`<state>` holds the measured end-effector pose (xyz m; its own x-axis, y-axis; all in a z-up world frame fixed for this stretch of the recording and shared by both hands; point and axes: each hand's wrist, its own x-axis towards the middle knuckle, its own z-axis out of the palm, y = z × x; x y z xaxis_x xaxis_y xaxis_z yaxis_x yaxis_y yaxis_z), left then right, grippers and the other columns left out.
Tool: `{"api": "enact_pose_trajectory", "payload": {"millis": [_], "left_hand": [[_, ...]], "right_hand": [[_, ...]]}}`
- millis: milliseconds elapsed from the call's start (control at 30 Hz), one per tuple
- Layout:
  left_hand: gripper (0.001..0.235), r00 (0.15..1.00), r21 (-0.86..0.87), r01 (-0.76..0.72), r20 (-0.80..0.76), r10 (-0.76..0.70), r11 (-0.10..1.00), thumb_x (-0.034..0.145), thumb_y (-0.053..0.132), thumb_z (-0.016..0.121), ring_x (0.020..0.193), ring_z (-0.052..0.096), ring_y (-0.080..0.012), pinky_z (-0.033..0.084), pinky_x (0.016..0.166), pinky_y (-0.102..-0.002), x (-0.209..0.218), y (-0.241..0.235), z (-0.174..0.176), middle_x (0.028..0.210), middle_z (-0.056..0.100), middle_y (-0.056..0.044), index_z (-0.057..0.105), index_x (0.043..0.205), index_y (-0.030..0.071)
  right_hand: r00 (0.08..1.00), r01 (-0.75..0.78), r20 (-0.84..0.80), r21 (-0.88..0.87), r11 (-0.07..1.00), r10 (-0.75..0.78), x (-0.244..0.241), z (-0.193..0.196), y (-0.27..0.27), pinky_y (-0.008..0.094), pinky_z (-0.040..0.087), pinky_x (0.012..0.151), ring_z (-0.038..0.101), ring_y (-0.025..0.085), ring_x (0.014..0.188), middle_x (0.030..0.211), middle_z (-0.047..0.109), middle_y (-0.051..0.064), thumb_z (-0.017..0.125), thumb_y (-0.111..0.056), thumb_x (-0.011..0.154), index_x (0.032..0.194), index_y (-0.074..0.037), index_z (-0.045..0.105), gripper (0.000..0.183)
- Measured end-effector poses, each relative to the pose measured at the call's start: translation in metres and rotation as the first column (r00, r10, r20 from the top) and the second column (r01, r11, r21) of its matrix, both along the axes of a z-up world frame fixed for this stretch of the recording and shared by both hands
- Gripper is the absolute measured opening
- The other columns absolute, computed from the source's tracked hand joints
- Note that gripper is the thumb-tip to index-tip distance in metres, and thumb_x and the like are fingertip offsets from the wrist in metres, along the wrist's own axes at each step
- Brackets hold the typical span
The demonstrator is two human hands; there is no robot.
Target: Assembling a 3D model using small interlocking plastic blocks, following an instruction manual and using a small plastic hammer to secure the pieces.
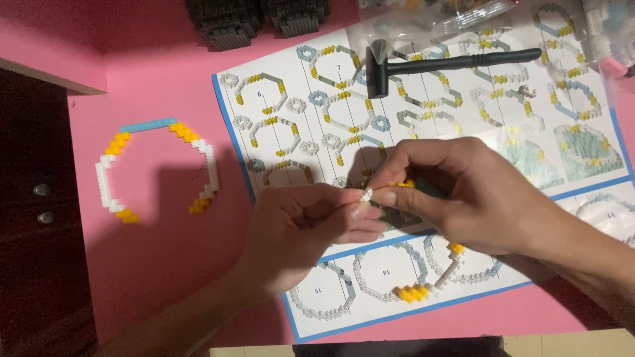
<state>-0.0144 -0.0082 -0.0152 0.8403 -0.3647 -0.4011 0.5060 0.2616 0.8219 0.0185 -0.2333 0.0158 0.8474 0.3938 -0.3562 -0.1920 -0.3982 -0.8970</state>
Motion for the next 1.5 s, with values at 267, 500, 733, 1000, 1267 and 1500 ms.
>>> {"api": "enact_pose_trajectory", "payload": {"millis": [267,500,733,1000,1267,1500], "left_hand": [[0.030,1.000,-0.021,-0.005,-0.028,0.004,1.000,0.093,0.005,0.071,0.094,0.084,-0.0466,0.075,0.089,-0.056,0.003,-0.002,0.003,0.101,0.080,-0.037,0.072,0.115,-0.016],[0.032,0.996,-0.007,0.092,-0.024,-0.092,0.996,0.094,0.011,0.070,0.091,0.084,-0.0456,0.075,0.084,-0.051,0.012,0.004,0.008,0.104,0.080,-0.035,0.073,0.114,-0.013],[0.040,0.980,0.021,0.190,-0.063,-0.188,0.982,0.094,0.032,0.069,0.087,0.086,-0.0466,0.075,0.073,-0.049,0.022,0.007,0.019,0.090,0.081,-0.037,0.078,0.099,-0.006],[0.032,0.982,0.229,0.186,-0.062,-0.177,0.955,0.090,0.022,0.072,0.068,0.085,-0.0347,0.075,0.064,-0.042,0.015,0.000,0.017,0.080,0.084,-0.029,0.078,0.095,-0.009],[0.025,0.940,0.670,0.336,-0.196,-0.279,0.661,0.091,0.023,0.074,0.061,0.089,-0.0114,0.067,0.066,-0.020,0.028,-0.004,0.062,0.065,0.091,-0.008,0.091,0.078,0.010],[0.022,0.950,0.487,0.153,-0.313,0.009,0.860,0.092,-0.001,0.079,0.056,0.077,-0.0378,0.067,0.059,-0.041,0.031,-0.012,0.069,0.074,0.087,-0.033,0.087,0.084,-0.020]], "right_hand": [[0.996,0.039,-0.079,0.070,0.997,-0.033,0.000,0.001,-0.001,0.025,0.050,0.052,0.062,0.011,0.058,0.069,0.076,0.003,0.074,-0.013,0.098,0.091,-0.004,0.084,0.015],[0.993,0.046,-0.115,0.197,0.979,-0.024,0.002,0.004,-0.004,0.027,0.048,0.056,0.060,0.013,0.063,0.077,0.074,0.004,0.078,-0.012,0.095,0.095,-0.001,0.084,0.012],[0.999,-0.015,-0.031,0.335,0.942,0.027,-0.001,0.003,-0.007,0.028,0.061,0.077,0.072,0.014,0.086,0.093,0.081,0.007,0.082,-0.002,0.087,0.104,-0.001,0.079,0.018],[0.963,-0.160,0.252,0.243,0.957,0.097,-0.002,0.010,-0.004,0.025,0.062,0.085,0.069,0.008,0.093,0.104,0.080,0.004,0.077,-0.017,0.093,0.108,-0.005,0.073,0.020],[0.605,-0.244,0.709,-0.269,0.932,0.363,0.017,0.100,-0.061,0.041,0.060,0.079,0.074,0.032,0.090,0.105,0.074,0.016,0.067,-0.027,0.100,0.120,0.003,0.067,0.036],[0.828,0.460,0.552,-0.772,0.439,0.102,0.032,0.105,-0.168,0.037,0.054,0.064,0.073,0.021,0.062,0.074,0.079,0.005,0.073,-0.020,0.103,0.096,-0.013,0.082,0.013]]}}
